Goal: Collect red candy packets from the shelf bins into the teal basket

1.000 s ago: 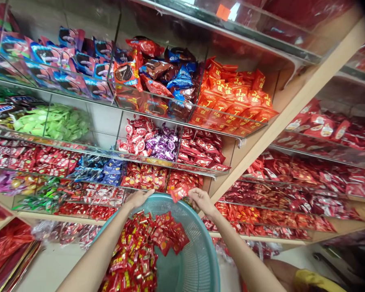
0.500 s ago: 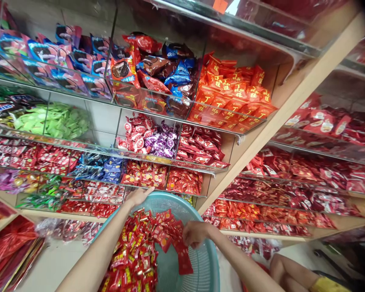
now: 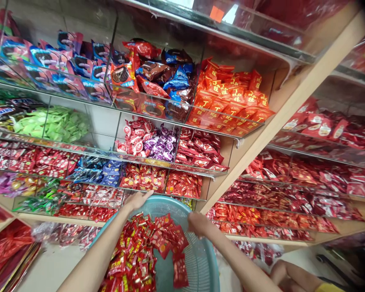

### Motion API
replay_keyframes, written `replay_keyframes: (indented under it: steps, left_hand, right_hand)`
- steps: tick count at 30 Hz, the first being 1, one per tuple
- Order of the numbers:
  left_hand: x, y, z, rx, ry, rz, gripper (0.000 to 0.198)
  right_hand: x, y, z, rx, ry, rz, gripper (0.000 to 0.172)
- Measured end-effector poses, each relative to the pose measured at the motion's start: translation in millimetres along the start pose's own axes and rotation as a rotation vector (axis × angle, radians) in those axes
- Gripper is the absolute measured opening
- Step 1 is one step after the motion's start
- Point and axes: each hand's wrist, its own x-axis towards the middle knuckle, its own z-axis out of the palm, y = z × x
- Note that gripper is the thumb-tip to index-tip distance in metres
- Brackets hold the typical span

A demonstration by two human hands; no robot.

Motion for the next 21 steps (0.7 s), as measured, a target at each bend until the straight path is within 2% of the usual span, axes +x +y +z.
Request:
replay_keyframes:
  steps: [1, 4, 8, 13, 21]
  left_hand:
    - [-1, 0, -0.4, -0.004, -0.002, 0.002, 0.074]
    - [-2, 1, -1.2, -0.010, -0.008, 0.007, 0.075]
    - [-3, 2, -2.3, -0.007, 0.000, -0.010, 0.085]
    - [-3, 2, -2.1, -0.007, -0.006, -0.034, 0.085]
    - [-2, 0, -1.0, -0.029, -0.007, 0.001, 0.072]
  right_hand:
    - [5, 3, -10, -0.014, 0.051, 0.013, 0.011]
    - [21, 9, -35, -0.082, 0.197, 0.020, 0.022]
    - [43, 8, -52, -0.139, 0.305, -0.021, 0.031]
    - [68, -1, -58, -0.336, 0.257, -0.207, 0.045]
    - [91, -11, -67, -0.365, 0.155, -0.193, 0.049]
